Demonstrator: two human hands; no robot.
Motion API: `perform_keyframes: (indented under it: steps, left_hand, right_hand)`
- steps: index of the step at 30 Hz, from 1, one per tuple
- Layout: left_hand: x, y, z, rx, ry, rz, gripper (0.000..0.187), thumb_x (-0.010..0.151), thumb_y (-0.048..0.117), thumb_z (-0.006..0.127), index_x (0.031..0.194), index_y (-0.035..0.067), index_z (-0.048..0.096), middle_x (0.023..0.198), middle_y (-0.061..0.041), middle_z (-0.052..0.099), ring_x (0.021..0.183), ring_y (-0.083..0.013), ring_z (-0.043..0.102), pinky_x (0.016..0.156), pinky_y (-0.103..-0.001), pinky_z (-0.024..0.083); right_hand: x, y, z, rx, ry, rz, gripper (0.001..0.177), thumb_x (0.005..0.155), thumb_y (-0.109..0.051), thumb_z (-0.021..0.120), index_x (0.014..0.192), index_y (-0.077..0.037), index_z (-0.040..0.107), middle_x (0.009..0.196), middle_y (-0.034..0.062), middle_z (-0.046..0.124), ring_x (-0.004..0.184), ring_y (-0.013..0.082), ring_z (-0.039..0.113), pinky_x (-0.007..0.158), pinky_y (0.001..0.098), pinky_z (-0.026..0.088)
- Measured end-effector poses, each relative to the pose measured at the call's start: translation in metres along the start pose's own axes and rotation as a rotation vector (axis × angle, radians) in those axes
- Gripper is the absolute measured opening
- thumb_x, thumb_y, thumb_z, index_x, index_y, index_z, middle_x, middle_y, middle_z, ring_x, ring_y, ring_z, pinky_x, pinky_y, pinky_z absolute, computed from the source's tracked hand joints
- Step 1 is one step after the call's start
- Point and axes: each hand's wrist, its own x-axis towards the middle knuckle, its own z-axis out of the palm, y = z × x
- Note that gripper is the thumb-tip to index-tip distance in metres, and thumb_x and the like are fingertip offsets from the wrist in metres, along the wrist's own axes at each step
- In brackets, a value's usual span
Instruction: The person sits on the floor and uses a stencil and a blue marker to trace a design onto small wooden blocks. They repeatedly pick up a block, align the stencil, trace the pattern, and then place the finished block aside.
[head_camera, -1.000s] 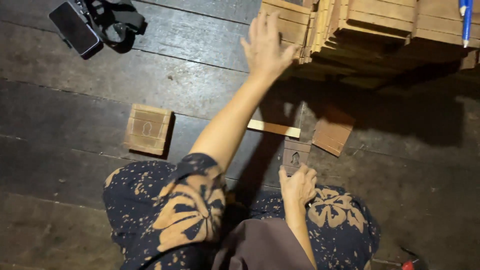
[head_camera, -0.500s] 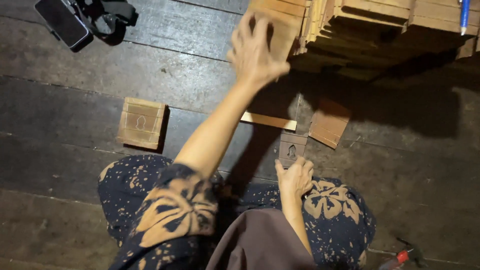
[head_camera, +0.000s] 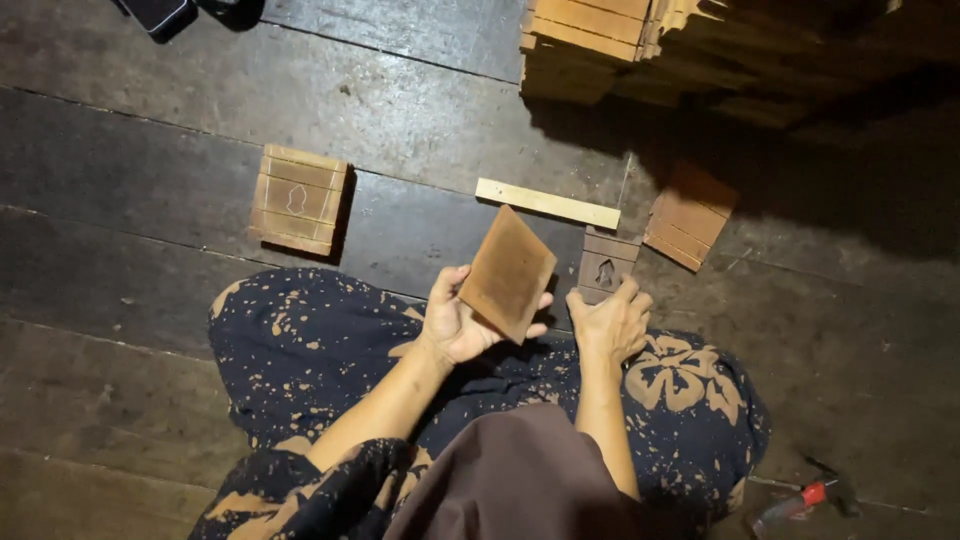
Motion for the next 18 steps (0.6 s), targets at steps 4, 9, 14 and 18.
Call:
perform_keyframes:
  steps: [4,9,14,18]
  left_hand:
    - [0.030,-0.001,-0.036,0.836,0.142,0.433,0.081,0.064,0.032,0.076,0.141,0.021,0.054,0.145,-0.016,0.047,0.133,-0.0429,0.048,0.104,-0.059,0.043]
    - [0.042,-0.024,-0.034,1.989,0.579,0.903,0.100,0.052,0.031,0.082,0.143,0.022,0.041,0.158,-0.014,0.020,0.145,-0.0398,0.022,0.113,-0.060,0.022]
    - [0.043,-0.021,-0.035,2.158,0.549,0.878,0.095,0.062,0.020,0.079,0.148,0.012,0.040,0.160,-0.024,0.018,0.143,-0.0520,0.017,0.109,-0.068,0.019]
    - [0.016,0.006,-0.037,2.301,0.364,0.676,0.100,0.064,0.004,0.083,0.153,0.008,0.039,0.161,-0.030,0.019,0.146,-0.0536,0.022,0.117,-0.062,0.028]
  right_hand:
    - [0.001,-0.002,-0.005,0.024,0.017,0.028,0.083,0.060,-0.052,0.077,0.132,-0.018,0.056,0.115,0.0124,0.059,0.108,0.0400,0.064,0.083,0.0587,0.054]
    - [-0.001,-0.006,-0.013,0.052,-0.006,0.055,0.082,0.059,-0.052,0.075,0.131,-0.018,0.057,0.116,0.0135,0.061,0.106,0.0414,0.066,0.084,0.0582,0.054]
    - [-0.001,-0.006,-0.023,0.136,-0.071,0.115,0.079,0.061,-0.052,0.075,0.131,-0.020,0.058,0.119,0.0127,0.064,0.110,0.0429,0.066,0.091,0.0580,0.052]
    - [0.006,0.003,-0.024,0.167,-0.092,0.132,0.079,0.061,-0.058,0.074,0.131,-0.024,0.059,0.119,0.0073,0.065,0.114,0.0364,0.066,0.094,0.0526,0.052]
